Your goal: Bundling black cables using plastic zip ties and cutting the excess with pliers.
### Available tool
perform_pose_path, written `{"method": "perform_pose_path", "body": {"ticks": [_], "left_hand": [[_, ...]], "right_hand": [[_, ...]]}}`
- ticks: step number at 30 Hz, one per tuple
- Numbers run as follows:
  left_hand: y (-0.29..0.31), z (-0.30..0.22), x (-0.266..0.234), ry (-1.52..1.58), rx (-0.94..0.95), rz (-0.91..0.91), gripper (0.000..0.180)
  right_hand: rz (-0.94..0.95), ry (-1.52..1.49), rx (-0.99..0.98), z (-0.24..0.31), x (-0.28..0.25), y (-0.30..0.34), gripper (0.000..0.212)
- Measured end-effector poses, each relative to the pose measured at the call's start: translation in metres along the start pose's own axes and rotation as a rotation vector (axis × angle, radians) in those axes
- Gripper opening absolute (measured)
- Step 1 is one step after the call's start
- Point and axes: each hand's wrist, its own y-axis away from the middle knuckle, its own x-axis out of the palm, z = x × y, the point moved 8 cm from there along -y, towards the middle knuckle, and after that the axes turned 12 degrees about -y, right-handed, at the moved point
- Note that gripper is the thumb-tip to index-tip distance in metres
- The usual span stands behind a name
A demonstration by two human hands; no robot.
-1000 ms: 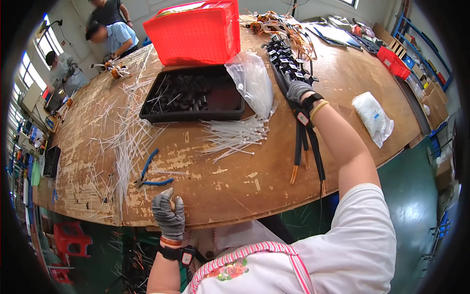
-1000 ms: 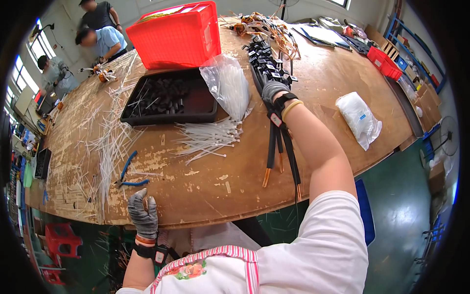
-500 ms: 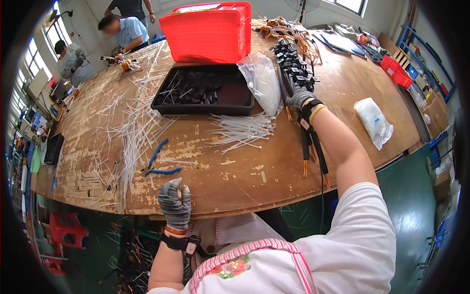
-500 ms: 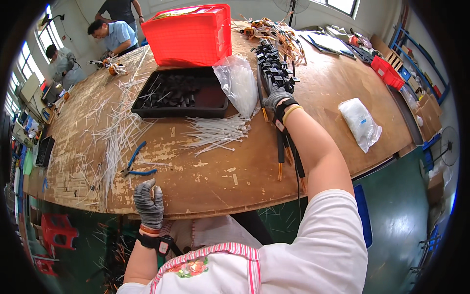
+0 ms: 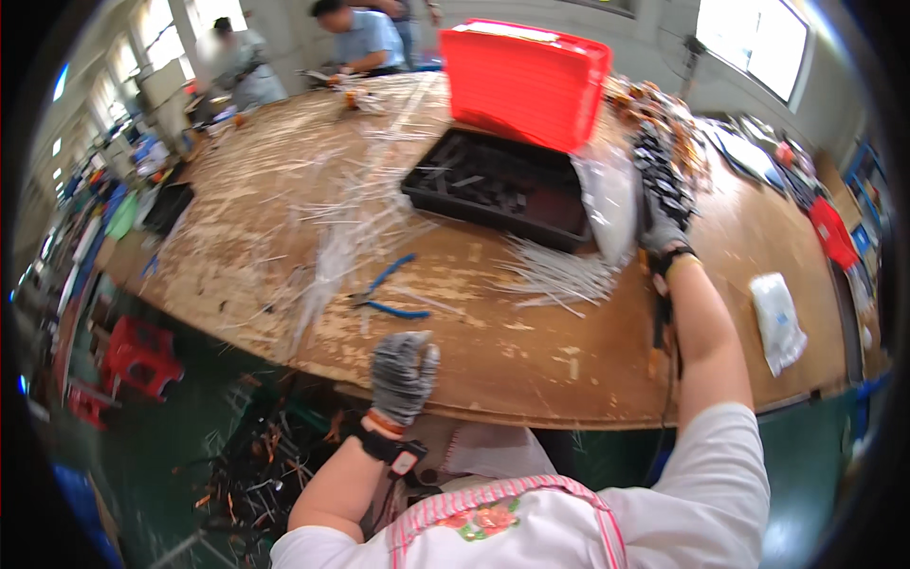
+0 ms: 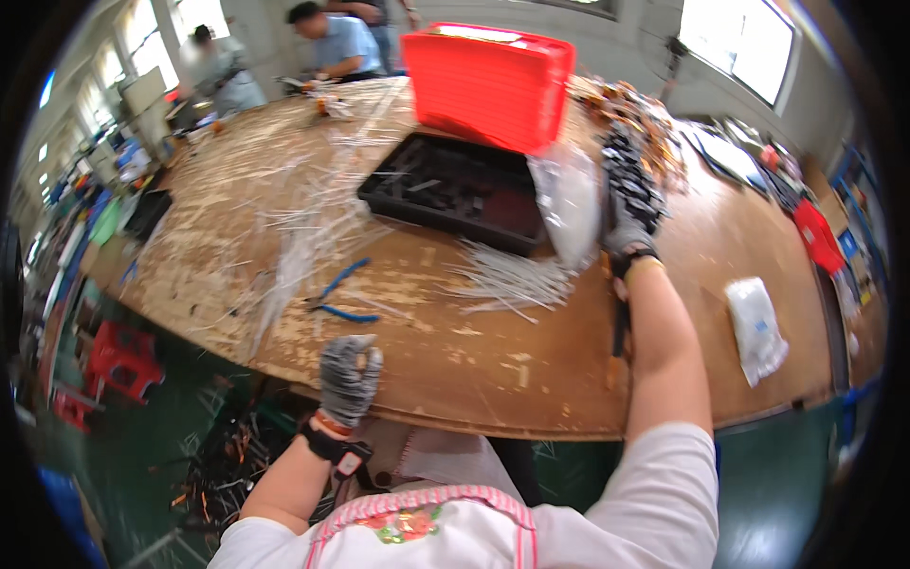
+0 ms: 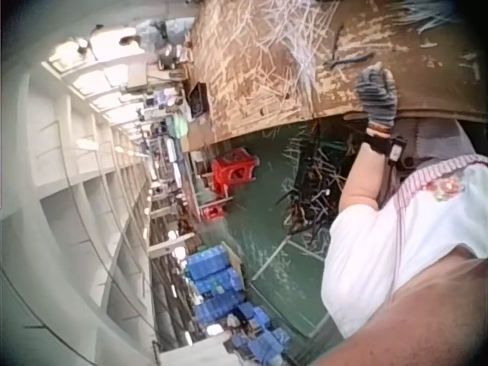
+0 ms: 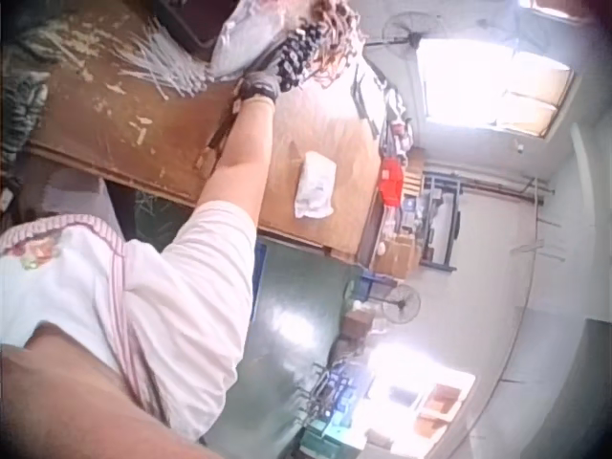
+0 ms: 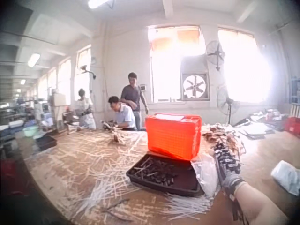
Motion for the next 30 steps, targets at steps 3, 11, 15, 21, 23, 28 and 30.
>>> {"method": "perform_pose_path", "body": {"ticks": [3,11,15,21,23,28,30], "left_hand": [[-0.002,-0.001,-0.002,0.034,0.001,-0.024,0.018],[0.003,0.001,-0.004,0.082,0.027,-0.044,0.017],[0.001,-0.002,-0.002,0.083,0.033,-0.054,0.018],[0.000,0.002,-0.002,0.076,0.027,-0.031,0.019],[0.001,0.004,0.003,0.080,0.026,-0.033,0.019],[-0.001,0.002,0.004,0.084,0.026,-0.008,0.019],[0.003,0.000,-0.001,0.063,0.027,-0.012,0.019]], "right_hand": [[0.256,-0.221,0.243,-0.067,0.045,-0.002,0.084],[0.449,0.157,0.210,-0.052,0.025,0.020,0.054],[0.460,0.223,0.098,-0.057,0.008,0.035,0.059],[0.388,0.201,0.144,-0.021,-0.042,0.051,0.055],[0.323,0.163,0.114,-0.002,-0.068,0.057,0.051],[-0.242,-1.162,-0.289,0.041,-0.165,0.078,0.032],[-0.229,-1.418,-0.463,0.086,-0.247,0.101,0.035]]}}
